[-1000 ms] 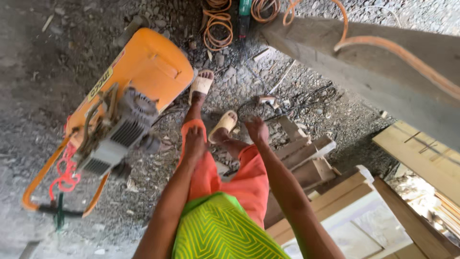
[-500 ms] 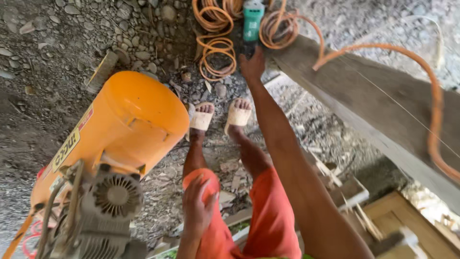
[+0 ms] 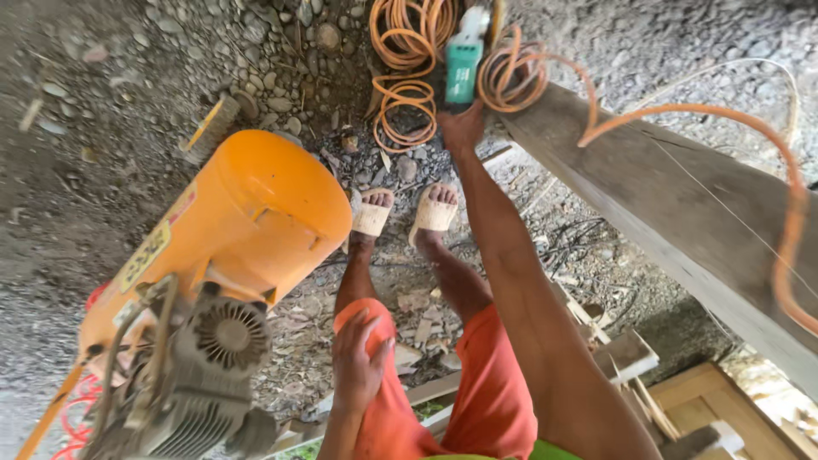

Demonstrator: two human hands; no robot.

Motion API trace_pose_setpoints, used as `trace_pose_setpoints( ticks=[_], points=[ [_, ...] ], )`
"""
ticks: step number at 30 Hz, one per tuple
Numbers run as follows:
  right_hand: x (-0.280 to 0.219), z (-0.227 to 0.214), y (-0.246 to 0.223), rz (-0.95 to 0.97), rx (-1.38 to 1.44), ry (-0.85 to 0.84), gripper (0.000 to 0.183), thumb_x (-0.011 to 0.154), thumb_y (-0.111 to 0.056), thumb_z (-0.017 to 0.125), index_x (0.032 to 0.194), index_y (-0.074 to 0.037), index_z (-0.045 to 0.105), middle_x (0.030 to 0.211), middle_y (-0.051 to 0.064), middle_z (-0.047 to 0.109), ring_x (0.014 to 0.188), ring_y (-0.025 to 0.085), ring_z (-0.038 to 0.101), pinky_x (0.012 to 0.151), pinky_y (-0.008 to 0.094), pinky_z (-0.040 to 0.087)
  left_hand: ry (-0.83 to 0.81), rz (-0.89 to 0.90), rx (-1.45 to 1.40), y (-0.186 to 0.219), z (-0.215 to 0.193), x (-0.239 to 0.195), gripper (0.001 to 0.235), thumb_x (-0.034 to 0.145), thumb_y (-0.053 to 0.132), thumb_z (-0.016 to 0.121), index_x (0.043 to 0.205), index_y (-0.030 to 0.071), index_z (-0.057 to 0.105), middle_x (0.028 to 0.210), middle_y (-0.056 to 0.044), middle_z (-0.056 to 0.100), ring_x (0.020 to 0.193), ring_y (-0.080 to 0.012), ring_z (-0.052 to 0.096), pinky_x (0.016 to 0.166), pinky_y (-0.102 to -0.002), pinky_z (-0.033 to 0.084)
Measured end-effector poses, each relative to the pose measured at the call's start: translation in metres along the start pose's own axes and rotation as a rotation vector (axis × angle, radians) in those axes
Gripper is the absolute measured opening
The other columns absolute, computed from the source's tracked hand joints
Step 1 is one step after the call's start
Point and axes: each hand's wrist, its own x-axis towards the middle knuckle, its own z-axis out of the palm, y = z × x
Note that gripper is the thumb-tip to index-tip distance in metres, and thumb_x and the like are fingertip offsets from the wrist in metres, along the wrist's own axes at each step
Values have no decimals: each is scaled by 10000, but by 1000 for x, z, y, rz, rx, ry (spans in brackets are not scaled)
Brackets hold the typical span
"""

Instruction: The person uses a handheld electric sander to smooth the surface of a large wooden door. They begin by attaching a sanding disc to the tool, then systematically sand the door's panels and frame, moving the tool across the wood grain to remove roughness.

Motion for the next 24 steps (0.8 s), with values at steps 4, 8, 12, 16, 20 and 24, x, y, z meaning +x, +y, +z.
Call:
trace_pose_setpoints(
  ticks=[4,8,12,16,20,24],
  points=[
    [-89,-52,3,75,-164,-234,720,673,-397,843,1249,-76,554,1045,231,735,990,450,703,866,550,548,14,36,53,-20,11,-10,430,821,285,793,1191,98,680,1272,-131,670,1207,-366,609,1027,-497,467],
    [-255,-165,-15,-263,25,-96,815,786,-406,838,1390,-25,445,1131,329,666,986,518,659,778,563,553,-44,115,290,-16,1,-16,435,818,352,792,1149,100,667,1201,-100,683,1175,-351,601,1002,-515,458],
    [-389,-308,-57,32,113,-363,606,690,-368,852,1150,-104,560,924,219,725,825,411,719,727,502,553,-75,251,398,0,-14,-51,460,820,415,767,1133,94,664,1237,-122,666,1197,-350,591,1002,-510,458],
    [-503,-420,-57,29,191,-269,613,658,-297,885,1146,-71,589,886,181,696,785,328,698,704,459,568,-129,325,210,32,-27,-79,444,882,419,702,1180,90,681,1279,-122,668,1232,-335,601,1055,-478,458],
    [-583,-449,-18,49,489,17,636,654,-262,920,1158,-70,582,922,104,682,804,233,681,716,402,575,-364,306,157,51,-26,-92,526,844,446,706,1225,84,685,1293,-146,657,1245,-340,582,1050,-451,437],
    [-679,-487,-13,377,653,215,690,635,-218,917,1198,-86,539,913,58,657,777,175,639,677,360,565,-488,365,103,90,-29,-111,498,894,449,700,1243,93,693,1187,-147,747,1117,-313,707,962,-416,545]
  ],
)
